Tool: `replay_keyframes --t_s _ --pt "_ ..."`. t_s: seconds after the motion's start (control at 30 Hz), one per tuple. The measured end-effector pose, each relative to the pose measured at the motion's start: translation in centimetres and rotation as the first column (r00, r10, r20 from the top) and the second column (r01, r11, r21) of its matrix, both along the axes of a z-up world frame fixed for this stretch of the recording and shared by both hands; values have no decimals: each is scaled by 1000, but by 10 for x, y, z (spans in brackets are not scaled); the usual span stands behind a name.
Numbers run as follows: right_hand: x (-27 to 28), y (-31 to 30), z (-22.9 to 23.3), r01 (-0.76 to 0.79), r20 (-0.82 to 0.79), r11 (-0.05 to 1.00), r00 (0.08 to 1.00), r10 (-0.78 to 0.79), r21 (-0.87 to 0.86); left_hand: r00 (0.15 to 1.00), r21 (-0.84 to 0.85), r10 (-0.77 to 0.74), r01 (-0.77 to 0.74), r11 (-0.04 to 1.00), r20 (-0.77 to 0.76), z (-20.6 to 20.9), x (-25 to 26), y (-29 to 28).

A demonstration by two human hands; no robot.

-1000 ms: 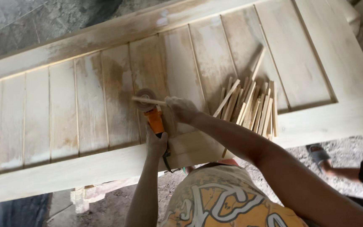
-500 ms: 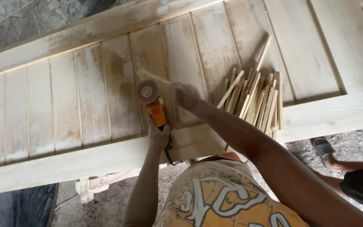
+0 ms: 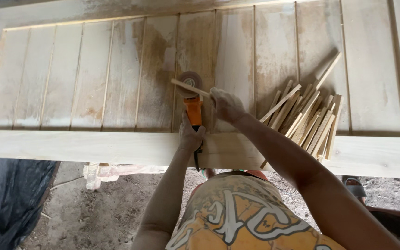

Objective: The person sands a wooden door panel by hand with sandpaper and then uses a power sander to sand a series of small wooden sticks.

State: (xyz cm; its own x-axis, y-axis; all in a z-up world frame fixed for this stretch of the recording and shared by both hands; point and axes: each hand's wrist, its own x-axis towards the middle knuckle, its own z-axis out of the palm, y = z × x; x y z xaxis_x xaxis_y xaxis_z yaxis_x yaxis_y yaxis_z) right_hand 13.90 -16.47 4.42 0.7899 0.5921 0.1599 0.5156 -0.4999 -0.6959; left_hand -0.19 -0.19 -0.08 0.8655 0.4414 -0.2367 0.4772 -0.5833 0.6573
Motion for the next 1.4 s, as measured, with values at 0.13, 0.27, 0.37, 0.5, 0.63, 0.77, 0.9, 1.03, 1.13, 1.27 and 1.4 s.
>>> replay_keyframes --t_s 0.13,0.27,0.37,0.5,0.63,0.77,0.9,1.03,1.13,1.27,1.4 --pt "15 6 -6 28 141 999 989 -34 45 1000 5 -5 5 1000 -14 0 0 0" --pt "20 17 -9 82 143 992 985 -95 99 1000 -9 -13 13 1000 -6 6 -1 -1" --pt "12 22 -15 30 115 995 993 -40 94 1000 2 -15 15 1000 -28 8 -1 -1" --pt "11 9 -42 30 295 992 953 -66 125 999 22 -28 27 999 32 2 -3 -1" --pt "33 0 -65 89 84 992 992 -97 93 1000 -16 3 -2 1000 30 -4 0 2" --pt "4 -1 -54 -88 406 979 914 5 185 987 40 -46 41 998 156 0 2 -1" --pt "13 -17 -25 204 244 972 943 -226 115 999 -120 -1 6 993 36 9 0 -2" --pt "6 -73 19 436 88 850 874 -478 294 986 40 -105 101 994 128 -3 -1 10" --pt "-23 -114 39 531 -62 774 836 -546 344 985 23 -149 147 989 88 -9 6 13" --pt "-83 -150 26 610 -151 605 757 -635 512 979 -25 -202 202 979 -10 9 1 22" --pt "-123 -174 31 766 -431 449 635 -641 460 981 -53 -176 172 984 -81 24 5 16"
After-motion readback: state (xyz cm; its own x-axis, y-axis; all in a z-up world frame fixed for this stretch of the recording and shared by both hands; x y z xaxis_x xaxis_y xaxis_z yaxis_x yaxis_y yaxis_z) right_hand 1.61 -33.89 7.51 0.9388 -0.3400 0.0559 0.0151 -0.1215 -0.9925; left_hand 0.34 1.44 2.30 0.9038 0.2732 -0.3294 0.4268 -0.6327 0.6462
